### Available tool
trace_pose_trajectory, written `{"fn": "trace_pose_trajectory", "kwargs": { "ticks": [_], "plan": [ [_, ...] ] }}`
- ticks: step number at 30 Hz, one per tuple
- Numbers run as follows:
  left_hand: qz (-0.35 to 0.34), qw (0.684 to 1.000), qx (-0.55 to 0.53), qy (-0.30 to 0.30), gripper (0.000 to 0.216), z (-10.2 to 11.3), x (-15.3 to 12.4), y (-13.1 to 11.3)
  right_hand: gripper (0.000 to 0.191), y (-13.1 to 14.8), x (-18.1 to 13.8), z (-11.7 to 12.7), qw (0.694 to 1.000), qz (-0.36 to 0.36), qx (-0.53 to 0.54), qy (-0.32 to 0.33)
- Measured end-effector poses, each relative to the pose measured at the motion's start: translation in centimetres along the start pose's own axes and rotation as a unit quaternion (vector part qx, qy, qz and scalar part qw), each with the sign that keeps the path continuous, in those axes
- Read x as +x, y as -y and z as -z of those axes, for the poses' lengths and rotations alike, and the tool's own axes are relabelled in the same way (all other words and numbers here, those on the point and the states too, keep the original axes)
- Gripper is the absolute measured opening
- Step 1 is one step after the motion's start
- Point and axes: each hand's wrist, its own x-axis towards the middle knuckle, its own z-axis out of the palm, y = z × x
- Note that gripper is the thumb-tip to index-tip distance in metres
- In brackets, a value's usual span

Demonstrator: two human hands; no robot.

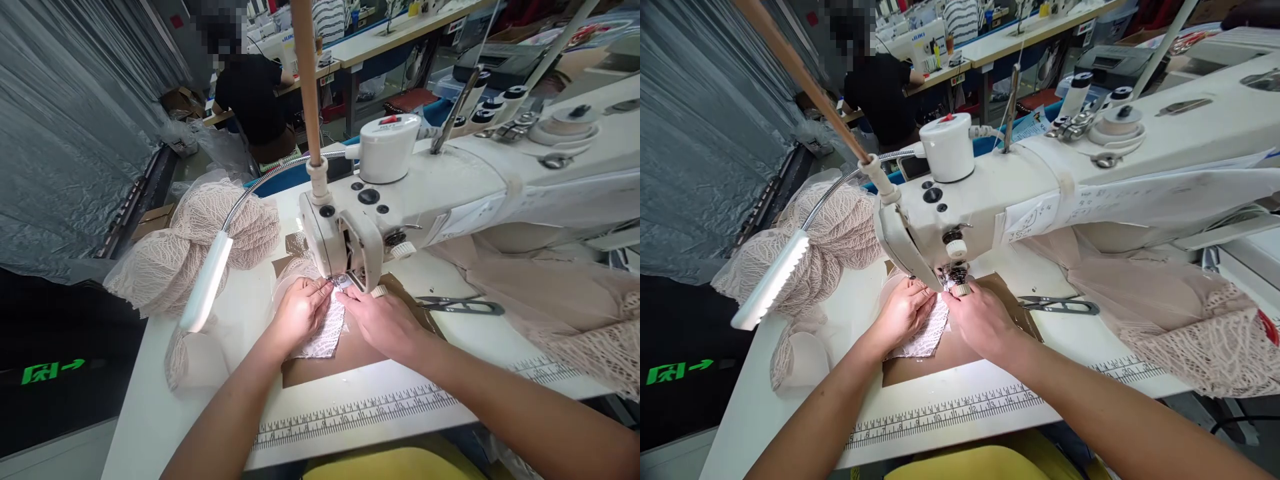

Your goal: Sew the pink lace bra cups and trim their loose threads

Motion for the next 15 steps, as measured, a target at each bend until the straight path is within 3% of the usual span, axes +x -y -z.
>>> {"fn": "trace_pose_trajectory", "kwargs": {
  "ticks": [15],
  "plan": [
    [0.056, 0.996, 0.069, 0.021, 0.035, 0.14, -0.38, -0.17, 0.041, -0.47, -0.3, -0.88, 0.998, 0.024, 0.048, -0.041]
  ]
}}
